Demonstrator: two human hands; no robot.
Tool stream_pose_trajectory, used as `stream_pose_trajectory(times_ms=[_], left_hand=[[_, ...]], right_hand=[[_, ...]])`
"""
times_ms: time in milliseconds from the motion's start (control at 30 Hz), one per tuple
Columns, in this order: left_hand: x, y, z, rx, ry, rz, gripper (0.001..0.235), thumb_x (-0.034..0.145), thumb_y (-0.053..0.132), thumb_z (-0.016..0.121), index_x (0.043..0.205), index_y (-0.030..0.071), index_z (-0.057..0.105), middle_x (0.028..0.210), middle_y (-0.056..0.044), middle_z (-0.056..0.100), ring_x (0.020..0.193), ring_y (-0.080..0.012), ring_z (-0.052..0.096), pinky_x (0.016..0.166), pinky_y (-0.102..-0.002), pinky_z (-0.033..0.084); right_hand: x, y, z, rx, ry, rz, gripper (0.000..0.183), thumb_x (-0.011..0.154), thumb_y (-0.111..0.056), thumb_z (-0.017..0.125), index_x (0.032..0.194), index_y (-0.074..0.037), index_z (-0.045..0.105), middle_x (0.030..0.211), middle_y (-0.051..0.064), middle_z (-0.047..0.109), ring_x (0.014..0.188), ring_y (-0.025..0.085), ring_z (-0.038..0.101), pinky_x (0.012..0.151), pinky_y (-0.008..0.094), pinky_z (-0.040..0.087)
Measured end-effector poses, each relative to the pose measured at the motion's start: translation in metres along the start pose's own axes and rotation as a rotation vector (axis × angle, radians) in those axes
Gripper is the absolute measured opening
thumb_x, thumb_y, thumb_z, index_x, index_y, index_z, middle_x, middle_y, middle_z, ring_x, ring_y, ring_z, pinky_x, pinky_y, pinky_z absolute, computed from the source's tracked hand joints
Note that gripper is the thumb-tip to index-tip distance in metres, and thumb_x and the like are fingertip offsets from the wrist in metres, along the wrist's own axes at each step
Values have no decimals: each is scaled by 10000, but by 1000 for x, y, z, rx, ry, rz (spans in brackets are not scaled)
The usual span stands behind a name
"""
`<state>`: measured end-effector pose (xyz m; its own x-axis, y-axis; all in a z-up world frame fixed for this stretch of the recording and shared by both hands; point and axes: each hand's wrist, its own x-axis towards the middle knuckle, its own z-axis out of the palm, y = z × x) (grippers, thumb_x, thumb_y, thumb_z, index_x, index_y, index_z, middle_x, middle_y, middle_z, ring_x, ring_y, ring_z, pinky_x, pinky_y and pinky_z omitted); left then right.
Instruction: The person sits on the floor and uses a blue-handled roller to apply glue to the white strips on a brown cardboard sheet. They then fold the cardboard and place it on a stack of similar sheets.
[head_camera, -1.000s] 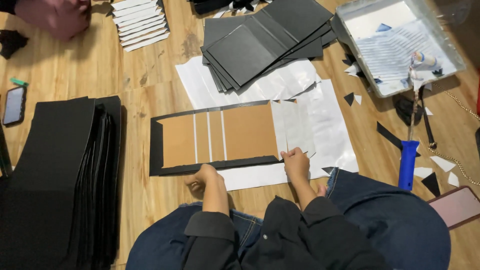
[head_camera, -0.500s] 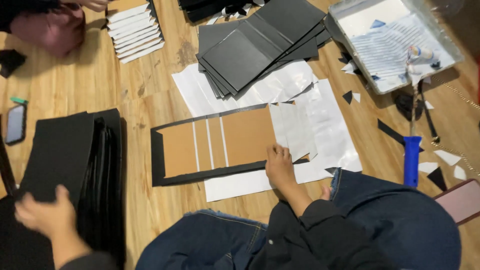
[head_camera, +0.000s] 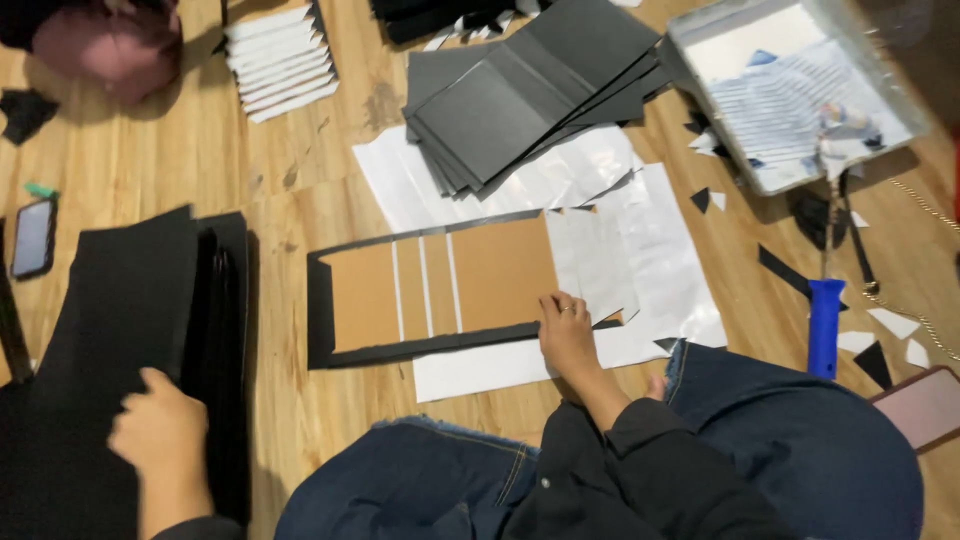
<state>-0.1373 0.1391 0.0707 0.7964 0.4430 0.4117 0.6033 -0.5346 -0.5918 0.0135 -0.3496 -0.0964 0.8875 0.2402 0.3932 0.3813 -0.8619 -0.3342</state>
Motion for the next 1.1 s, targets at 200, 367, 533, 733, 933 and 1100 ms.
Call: stream_pose_trajectory(times_ms=[200, 367, 533, 733, 933, 1100], left_hand=[[110, -25, -154, -642, -576, -157, 460, 941, 284, 455, 1104, -132, 562, 1127, -416, 576, 1022, -568, 546, 841, -589, 421], [149, 11, -145, -1594, -305, -543, 257, 772, 184, 684, 998, 206, 564, 889, 37, 620, 767, -89, 603, 672, -271, 490], [59, 158, -301, -2307, -233, -1034, 355, 942, 324, 397, 1256, 175, 469, 1092, -31, 505, 1097, -70, 480, 995, -257, 274], [-95, 334, -158, -2095, -590, -1433, 523, 968, 100, 468, 1432, 96, 228, 1443, -201, 251, 1360, -307, 283, 1129, -448, 219], [-102, 320, -175, -1818, -825, -1418, 396, 957, 128, 477, 1331, 47, 378, 1262, -211, 422, 1237, -347, 448, 1019, -426, 384], [-93, 313, -206, -1841, -890, -1447, 560, 921, 104, 476, 1392, -11, 196, 1321, -277, 313, 1284, -419, 344, 995, -495, 366]], right_hand=[[1, 1, 0, 78, -123, 46, 368, 780, -68, 589, 1145, -90, 546, 1165, 121, 507, 1003, 351, 472, 813, 468, 462], [2, 5, -5, 170, -200, 90, 370, 817, -168, 594, 1176, -94, 544, 1192, 135, 501, 1071, 367, 441, 878, 496, 426], [14, -12, -26, 498, -147, 306, 324, 961, -386, 447, 1006, -159, 674, 948, 99, 614, 1012, 310, 556, 894, 398, 439], [6, 10, 9, 871, -438, 755, 471, 891, -406, 522, 1265, -121, 532, 1164, 219, 615, 1032, 377, 607, 873, 451, 489], [34, -13, -49, 678, -427, 731, 450, 860, -228, 622, 1272, -73, 526, 1103, 243, 641, 1029, 364, 625, 816, 413, 530], [30, 0, -18, 628, -309, 642, 435, 840, -265, 673, 1216, -58, 606, 997, 205, 687, 897, 316, 680, 714, 341, 553]])
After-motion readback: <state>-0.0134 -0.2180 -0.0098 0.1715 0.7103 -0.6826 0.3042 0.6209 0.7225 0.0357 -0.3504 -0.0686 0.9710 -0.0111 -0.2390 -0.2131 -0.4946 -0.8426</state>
